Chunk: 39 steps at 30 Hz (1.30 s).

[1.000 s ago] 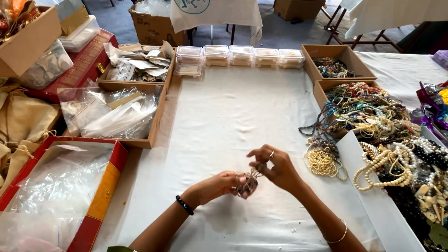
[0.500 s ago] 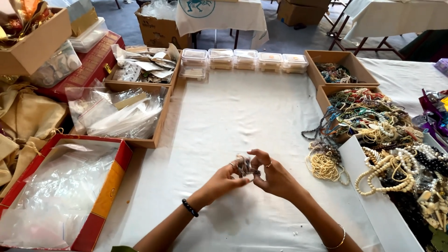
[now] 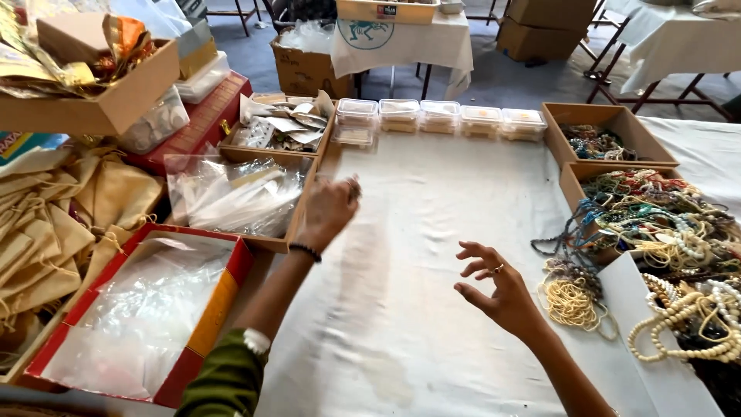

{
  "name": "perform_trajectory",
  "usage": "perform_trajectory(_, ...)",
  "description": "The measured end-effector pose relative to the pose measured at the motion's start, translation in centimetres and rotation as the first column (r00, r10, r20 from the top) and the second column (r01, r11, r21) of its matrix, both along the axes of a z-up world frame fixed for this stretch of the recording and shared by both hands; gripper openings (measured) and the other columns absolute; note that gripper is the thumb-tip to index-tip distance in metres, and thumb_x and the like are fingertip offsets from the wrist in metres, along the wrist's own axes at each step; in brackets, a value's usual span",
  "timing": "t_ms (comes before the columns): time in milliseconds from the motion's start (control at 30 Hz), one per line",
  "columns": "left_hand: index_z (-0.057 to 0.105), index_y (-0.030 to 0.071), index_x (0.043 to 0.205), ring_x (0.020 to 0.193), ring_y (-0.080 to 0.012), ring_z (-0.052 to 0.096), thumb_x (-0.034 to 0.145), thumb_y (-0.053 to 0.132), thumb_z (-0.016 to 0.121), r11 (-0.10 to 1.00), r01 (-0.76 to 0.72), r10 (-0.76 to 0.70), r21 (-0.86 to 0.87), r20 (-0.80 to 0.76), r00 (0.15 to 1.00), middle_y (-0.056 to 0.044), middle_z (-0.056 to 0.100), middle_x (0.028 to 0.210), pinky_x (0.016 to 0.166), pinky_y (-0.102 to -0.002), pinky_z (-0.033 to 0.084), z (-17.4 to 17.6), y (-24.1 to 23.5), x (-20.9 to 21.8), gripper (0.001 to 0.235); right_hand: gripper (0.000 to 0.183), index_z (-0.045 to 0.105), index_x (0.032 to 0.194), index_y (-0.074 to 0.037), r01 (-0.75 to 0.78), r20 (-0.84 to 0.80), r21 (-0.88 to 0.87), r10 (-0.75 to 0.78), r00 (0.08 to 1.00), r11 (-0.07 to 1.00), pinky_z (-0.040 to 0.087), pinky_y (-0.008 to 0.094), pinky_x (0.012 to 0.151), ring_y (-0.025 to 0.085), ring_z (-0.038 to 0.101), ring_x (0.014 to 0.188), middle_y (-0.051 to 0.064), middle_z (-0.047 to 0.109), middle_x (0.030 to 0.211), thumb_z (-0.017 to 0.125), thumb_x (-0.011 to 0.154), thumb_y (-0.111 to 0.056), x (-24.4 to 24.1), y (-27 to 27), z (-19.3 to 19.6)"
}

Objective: Sorting and packing necklaces and beads into small plastic bags and pouches.

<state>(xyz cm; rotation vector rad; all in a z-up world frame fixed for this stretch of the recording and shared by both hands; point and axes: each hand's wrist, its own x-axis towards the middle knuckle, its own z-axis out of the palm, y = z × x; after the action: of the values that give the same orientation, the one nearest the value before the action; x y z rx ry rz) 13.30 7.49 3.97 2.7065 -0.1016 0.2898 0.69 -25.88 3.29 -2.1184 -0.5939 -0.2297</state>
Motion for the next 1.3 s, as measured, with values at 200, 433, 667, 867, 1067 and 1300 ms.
perform_trajectory(200, 0.073, 0.016, 0.112, 0.104, -0.0261, 0.067, 0.094, 0.035, 0.07, 0.855, 0.053, 0.045, 0.517, -0.175, 0.983, -0.012, 0.072, 0.098, 0.098, -0.043, 0.046, -4.4, 3.9, 7.6, 0.027, 0.056, 0.059, 0.136, -0.019, -0.005, 0.003, -0.11, 0.006, 1.0, 0.994, 0.061, 0.035, 0.084, 0.016, 0.072, 0.098, 0.004, 0.066, 0.127, 0.079, 0.083, -0.02, 0.4, -0.1, -0.6)
perform_trajectory(433, 0.077, 0.007, 0.105, 0.099, -0.0306, 0.072, 0.093, 0.031, 0.072, 0.911, 0.023, 0.094, 0.411, -0.262, 0.96, -0.015, 0.073, 0.107, 0.086, -0.044, 0.06, -2.2, 2.7, 9.5, 0.028, 0.026, 0.074, 0.113, -0.015, 0.024, -0.06, -0.23, -0.039, 0.997, 0.973, 0.062, 0.035, 0.075, 0.013, 0.076, 0.088, 0.003, 0.072, 0.116, 0.074, 0.087, -0.019, 0.6, -1.1, 0.0)
perform_trajectory(667, 0.068, 0.016, 0.118, 0.097, -0.032, 0.07, 0.094, 0.033, 0.063, 0.955, 0.294, -0.295, 0.05, 0.015, 0.955, -0.013, 0.072, 0.105, 0.076, -0.047, 0.057, -4.5, -3.0, -2.7, 0.029, 0.012, 0.079, 0.098, -0.014, 0.018, -0.042, -0.356, -0.036, 0.998, 0.934, 0.061, 0.033, 0.069, 0.018, 0.075, 0.072, 0.002, 0.077, 0.101, 0.074, 0.088, -0.015, 1.5, -1.7, -4.9)
perform_trajectory(867, 0.069, 0.01, 0.111, 0.094, -0.0297, 0.07, 0.099, 0.023, 0.06, 0.952, 0.305, -0.294, -0.008, 0.242, 0.925, -0.008, 0.069, 0.108, 0.077, -0.04, 0.06, -7.5, -6.2, -11.3, 0.02, 0.016, 0.078, 0.101, -0.014, 0.202, 0.065, -0.507, -0.197, 0.978, 0.838, 0.057, 0.038, 0.072, 0.022, 0.072, 0.076, 0.005, 0.073, 0.097, 0.068, 0.09, -0.02, 1.2, -1.1, -3.8)
perform_trajectory(1067, 0.073, 0.012, 0.108, 0.088, -0.0282, 0.071, 0.092, 0.02, 0.061, 0.913, 0.38, -0.365, -0.151, 0.119, 0.923, -0.006, 0.069, 0.107, 0.076, -0.041, 0.058, -5.0, -5.9, -12.6, 0.021, 0.032, 0.066, 0.124, -0.01, 0.482, 0.208, -0.822, -0.629, 0.749, 0.303, 0.058, 0.036, 0.081, 0.023, 0.067, 0.097, 0.011, 0.065, 0.115, 0.063, 0.097, -0.028, 4.0, -5.7, -5.7)
perform_trajectory(1300, 0.074, 0.01, 0.103, 0.087, -0.0275, 0.071, 0.092, 0.019, 0.063, 0.893, 0.427, -0.399, -0.142, 0.186, 0.898, -0.005, 0.07, 0.104, 0.076, -0.041, 0.058, -6.1, -5.8, -12.6, 0.018, 0.033, 0.063, 0.126, -0.009, 0.442, 0.117, -0.836, -0.68, 0.723, 0.326, 0.058, 0.036, 0.089, 0.026, 0.064, 0.109, 0.012, 0.061, 0.124, 0.061, 0.099, -0.028, 3.9, -5.8, -7.0)
